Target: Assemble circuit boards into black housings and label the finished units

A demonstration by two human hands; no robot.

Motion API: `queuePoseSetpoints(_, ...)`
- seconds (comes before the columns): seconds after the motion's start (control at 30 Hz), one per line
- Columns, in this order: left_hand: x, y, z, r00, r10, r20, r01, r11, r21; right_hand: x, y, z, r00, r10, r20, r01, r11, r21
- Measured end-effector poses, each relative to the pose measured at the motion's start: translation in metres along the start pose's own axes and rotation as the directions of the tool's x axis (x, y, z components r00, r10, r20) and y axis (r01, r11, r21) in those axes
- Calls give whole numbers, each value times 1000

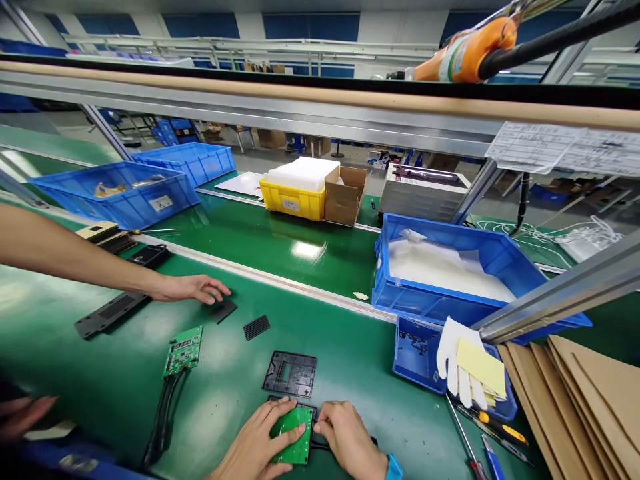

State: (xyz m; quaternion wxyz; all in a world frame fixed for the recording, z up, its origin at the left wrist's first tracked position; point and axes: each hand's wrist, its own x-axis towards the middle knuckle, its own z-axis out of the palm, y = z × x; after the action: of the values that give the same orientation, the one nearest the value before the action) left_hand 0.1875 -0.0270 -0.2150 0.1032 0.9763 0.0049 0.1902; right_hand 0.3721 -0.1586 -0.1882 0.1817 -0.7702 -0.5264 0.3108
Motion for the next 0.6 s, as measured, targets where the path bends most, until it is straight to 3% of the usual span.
queuePoseSetpoints(0.1, 2, 1, -2, 1000, -5, -7, 5, 1000, 0, -6, 10, 14, 966, -221, -131, 184, 951, -250)
queuePoseSetpoints(0.17, 3, 2, -2, 1000, 1, 16, -1, 1000, 11, -9, 15, 24, 899, -393, -193, 275, 849, -451)
queuePoseSetpoints(0.27, 5, 3, -4, 998, 6, 64, -9, 999, 40, -10, 17, 37, 786, -563, -256, 296, 706, -644)
queuePoseSetpoints(0.33, 6, 4, -4, 997, 5, 78, -11, 997, 71, -9, 15, 44, 752, -604, -265, 267, 645, -716)
queuePoseSetpoints(0.43, 4, 5, -2, 998, 36, 45, -41, 991, 128, -7, 11, 44, 753, -613, -239, 252, 605, -755)
queuePoseSetpoints(0.6, 2, 6, 0, 998, 55, 7, -55, 981, 188, -14, 13, 28, 688, -594, -417, 275, 745, -608)
